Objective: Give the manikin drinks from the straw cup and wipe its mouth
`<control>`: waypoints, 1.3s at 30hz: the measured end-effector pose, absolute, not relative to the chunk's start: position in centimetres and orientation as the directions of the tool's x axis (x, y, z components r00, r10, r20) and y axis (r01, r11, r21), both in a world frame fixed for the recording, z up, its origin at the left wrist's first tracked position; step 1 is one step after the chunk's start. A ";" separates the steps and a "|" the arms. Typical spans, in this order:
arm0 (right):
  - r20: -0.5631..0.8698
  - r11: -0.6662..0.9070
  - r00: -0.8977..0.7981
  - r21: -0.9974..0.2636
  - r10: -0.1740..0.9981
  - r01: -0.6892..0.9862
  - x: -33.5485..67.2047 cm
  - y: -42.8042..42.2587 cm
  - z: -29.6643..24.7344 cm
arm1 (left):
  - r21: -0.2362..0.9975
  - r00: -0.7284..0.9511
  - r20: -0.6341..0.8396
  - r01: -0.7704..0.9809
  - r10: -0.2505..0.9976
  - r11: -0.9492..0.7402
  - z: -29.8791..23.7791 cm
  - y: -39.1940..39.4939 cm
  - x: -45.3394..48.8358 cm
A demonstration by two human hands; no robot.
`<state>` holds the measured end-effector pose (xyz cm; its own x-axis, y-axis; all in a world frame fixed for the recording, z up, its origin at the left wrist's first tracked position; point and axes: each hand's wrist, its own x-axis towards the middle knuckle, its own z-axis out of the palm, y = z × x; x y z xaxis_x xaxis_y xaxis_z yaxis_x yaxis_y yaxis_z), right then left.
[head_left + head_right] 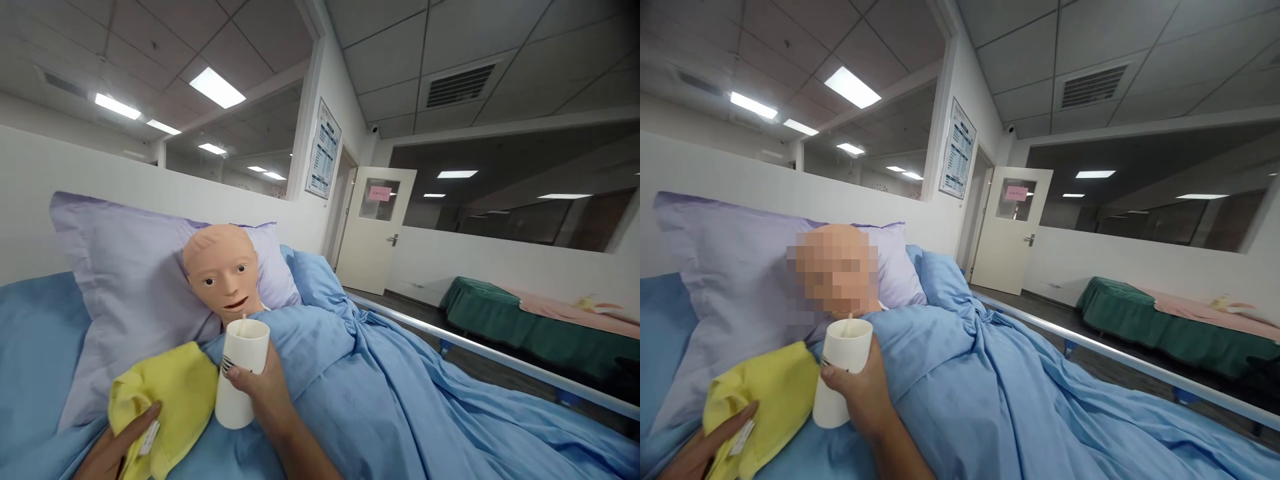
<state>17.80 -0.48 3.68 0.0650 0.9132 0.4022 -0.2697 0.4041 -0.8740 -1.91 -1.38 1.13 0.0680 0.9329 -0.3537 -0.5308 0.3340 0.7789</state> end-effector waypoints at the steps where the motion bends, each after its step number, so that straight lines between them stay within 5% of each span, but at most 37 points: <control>1: 0.414 0.422 0.090 -0.865 0.906 -0.273 17.9 -0.5 3.5 | 0.792 0.089 -0.327 -0.518 0.941 0.324 2.0 -1.8 -1.7; 5: 0.421 0.463 0.200 -0.839 0.885 -0.285 18.1 -0.6 3.0 | 0.929 -0.043 -0.128 -0.356 0.991 0.104 5.0 -2.8 -0.7; 8: 0.412 0.482 0.276 -0.834 0.868 -0.269 18.2 -0.7 3.1 | 0.941 -0.330 0.338 0.099 0.881 -0.324 6.1 -1.5 0.5; 10: 0.417 0.507 0.324 -0.815 0.849 -0.280 18.1 -0.7 3.3 | 0.627 -0.213 0.773 0.405 0.598 -0.665 6.4 0.4 1.7; 12: 0.430 0.546 0.366 -0.774 0.825 -0.322 18.0 -0.7 3.5 | 0.131 0.140 0.962 0.513 0.233 -0.848 6.9 2.6 3.3; 15: 0.402 0.582 0.450 -0.711 0.797 -0.394 17.9 -0.5 3.9 | -0.302 0.466 0.885 0.559 -0.008 -0.772 7.7 5.4 5.4; 18: 0.352 0.578 0.495 -0.689 0.794 -0.437 18.0 -0.5 4.1 | -0.426 0.557 0.830 0.585 -0.040 -0.690 7.8 6.9 6.3; 26: 0.335 0.543 0.451 -0.684 0.827 -0.488 17.9 -0.6 4.2 | -0.325 0.476 0.878 0.542 -0.036 -0.775 3.5 7.1 3.6; 33: 0.377 0.559 0.432 -0.695 0.819 -0.452 18.1 -0.3 4.0 | -0.196 0.329 0.942 0.399 -0.060 -0.896 8.1 5.3 4.8; 39: 0.330 0.546 0.470 -0.700 0.819 -0.460 18.0 -0.4 3.9 | -0.381 0.512 0.852 0.468 -0.107 -0.797 7.1 7.3 5.7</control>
